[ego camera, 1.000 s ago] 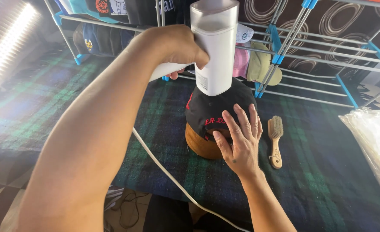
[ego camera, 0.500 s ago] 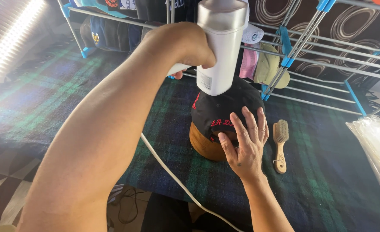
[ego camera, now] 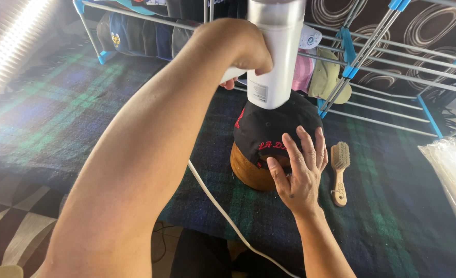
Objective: The person steams a black baseball cap placed on a wooden hat form using a handheld steamer. They rotate the cap to steam different sections, including the brim and the embroidered logo. After steaming, the person uses a wooden brush to smooth the fabric and then removes the cap from the form.
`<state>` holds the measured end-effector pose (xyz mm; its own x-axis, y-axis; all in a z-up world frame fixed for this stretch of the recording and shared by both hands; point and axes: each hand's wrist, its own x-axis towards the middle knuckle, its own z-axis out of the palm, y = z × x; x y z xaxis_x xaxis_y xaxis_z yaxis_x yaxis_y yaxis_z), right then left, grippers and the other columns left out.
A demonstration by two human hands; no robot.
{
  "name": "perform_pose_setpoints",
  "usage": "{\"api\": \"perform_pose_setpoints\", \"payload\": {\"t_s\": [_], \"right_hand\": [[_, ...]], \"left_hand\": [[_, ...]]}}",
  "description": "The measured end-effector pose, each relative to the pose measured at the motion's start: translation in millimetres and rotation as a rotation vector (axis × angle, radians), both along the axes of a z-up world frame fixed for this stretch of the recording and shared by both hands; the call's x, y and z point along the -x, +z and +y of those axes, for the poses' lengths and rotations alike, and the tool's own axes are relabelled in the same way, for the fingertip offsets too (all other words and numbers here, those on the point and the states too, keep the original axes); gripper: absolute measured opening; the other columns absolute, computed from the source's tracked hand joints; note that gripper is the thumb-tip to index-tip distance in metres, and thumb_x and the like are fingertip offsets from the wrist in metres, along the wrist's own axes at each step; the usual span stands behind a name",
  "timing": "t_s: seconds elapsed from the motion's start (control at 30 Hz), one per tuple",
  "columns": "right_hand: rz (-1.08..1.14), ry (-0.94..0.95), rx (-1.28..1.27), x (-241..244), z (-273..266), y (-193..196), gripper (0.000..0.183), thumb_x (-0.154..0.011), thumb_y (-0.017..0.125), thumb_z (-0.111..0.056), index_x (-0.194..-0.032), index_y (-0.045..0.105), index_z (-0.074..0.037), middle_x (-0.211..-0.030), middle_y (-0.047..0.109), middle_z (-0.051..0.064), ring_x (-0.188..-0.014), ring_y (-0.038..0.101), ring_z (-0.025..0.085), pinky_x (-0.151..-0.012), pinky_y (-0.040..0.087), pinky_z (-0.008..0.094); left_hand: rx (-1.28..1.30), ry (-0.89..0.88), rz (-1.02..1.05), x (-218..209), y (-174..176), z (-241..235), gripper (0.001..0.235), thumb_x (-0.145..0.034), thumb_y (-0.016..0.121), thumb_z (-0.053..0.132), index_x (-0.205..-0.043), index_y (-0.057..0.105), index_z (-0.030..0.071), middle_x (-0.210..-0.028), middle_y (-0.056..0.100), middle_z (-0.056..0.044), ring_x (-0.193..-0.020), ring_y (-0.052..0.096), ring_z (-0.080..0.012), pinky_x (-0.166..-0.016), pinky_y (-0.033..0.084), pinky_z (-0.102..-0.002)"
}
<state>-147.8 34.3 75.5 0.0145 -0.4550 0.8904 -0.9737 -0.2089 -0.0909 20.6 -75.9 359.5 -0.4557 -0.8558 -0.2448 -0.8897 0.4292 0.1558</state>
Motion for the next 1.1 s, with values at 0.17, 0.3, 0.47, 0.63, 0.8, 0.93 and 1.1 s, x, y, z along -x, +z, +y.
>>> {"api": "perform_pose_setpoints", "payload": {"t_s": [0.17, 0.3, 0.47, 0.63, 0.8, 0.93, 1.1], "right_hand": [[-0.013, 0.062, -0.004, 1, 2, 2, 0.049, -0.103, 0.063, -0.036, -0.145, 0.056, -0.012, -0.155, 0.048, 0.017, -0.153, 0.029, 0.052, -0.127, 0.024, 0.066], [-0.015, 0.122, 0.015, 2, 1, 3, 0.05, -0.104, 0.062, -0.036, -0.146, 0.054, -0.008, -0.155, 0.047, 0.023, -0.153, 0.028, 0.053, -0.13, 0.021, 0.067], [-0.011, 0.132, 0.078, -1, -3, 8, 0.053, -0.098, 0.069, -0.033, -0.14, 0.06, -0.002, -0.141, 0.058, 0.024, -0.148, 0.039, 0.048, -0.128, 0.02, 0.063], [-0.03, 0.184, 0.11, -5, -4, 14, 0.056, -0.091, 0.079, -0.024, -0.135, 0.064, 0.007, -0.122, 0.07, 0.022, -0.144, 0.045, 0.043, -0.127, 0.017, 0.063], [-0.032, 0.187, 0.149, -2, -11, 4, 0.059, -0.09, 0.08, -0.028, -0.137, 0.064, 0.004, -0.14, 0.059, 0.027, -0.147, 0.037, 0.049, -0.125, 0.016, 0.063], [-0.03, 0.172, 0.125, -1, -11, -1, 0.06, -0.092, 0.078, -0.03, -0.14, 0.063, 0.002, -0.145, 0.054, 0.027, -0.148, 0.031, 0.053, -0.124, 0.018, 0.063], [-0.017, 0.16, 0.1, 3, -13, -4, 0.06, -0.093, 0.076, -0.031, -0.142, 0.06, 0.001, -0.149, 0.049, 0.026, -0.149, 0.027, 0.054, -0.124, 0.018, 0.062]], "left_hand": [[-0.152, 0.079, 0.202, -17, -16, -13, 0.05, -0.092, 0.053, 0.03, -0.137, 0.054, 0.01, -0.103, 0.07, -0.013, -0.082, 0.069, -0.0268, -0.072, 0.054, -0.039], [-0.241, 0.185, 0.343, -40, -34, -16, 0.051, -0.095, 0.052, 0.026, -0.144, 0.047, 0.012, -0.1, 0.066, -0.01, -0.074, 0.065, -0.0216, -0.061, 0.054, -0.033], [-0.361, 0.281, 0.73, -68, -116, -59, 0.053, -0.086, 0.071, 0.029, -0.126, 0.054, -0.001, -0.084, 0.066, -0.02, -0.06, 0.068, -0.0264, -0.051, 0.059, -0.038], [-0.476, 0.354, 1.068, -85, -190, -69, 0.046, -0.078, 0.077, 0.032, -0.096, 0.064, -0.008, -0.065, 0.064, -0.024, -0.047, 0.067, -0.0322, -0.044, 0.06, -0.044], [-0.639, 0.447, 1.265, -90, -236, -63, 0.033, -0.076, 0.074, 0.024, -0.084, 0.059, -0.005, -0.06, 0.061, -0.02, -0.041, 0.064, -0.0286, -0.039, 0.058, -0.041], [-0.676, 0.488, 1.295, -90, -259, -56, 0.033, -0.076, 0.074, 0.022, -0.086, 0.059, -0.006, -0.06, 0.061, -0.022, -0.041, 0.064, -0.0305, -0.039, 0.057, -0.043], [-0.647, 0.529, 1.274, -101, -266, -45, 0.038, -0.08, 0.074, 0.022, -0.095, 0.06, -0.01, -0.062, 0.062, -0.022, -0.041, 0.064, -0.0297, -0.039, 0.058, -0.042]]}}
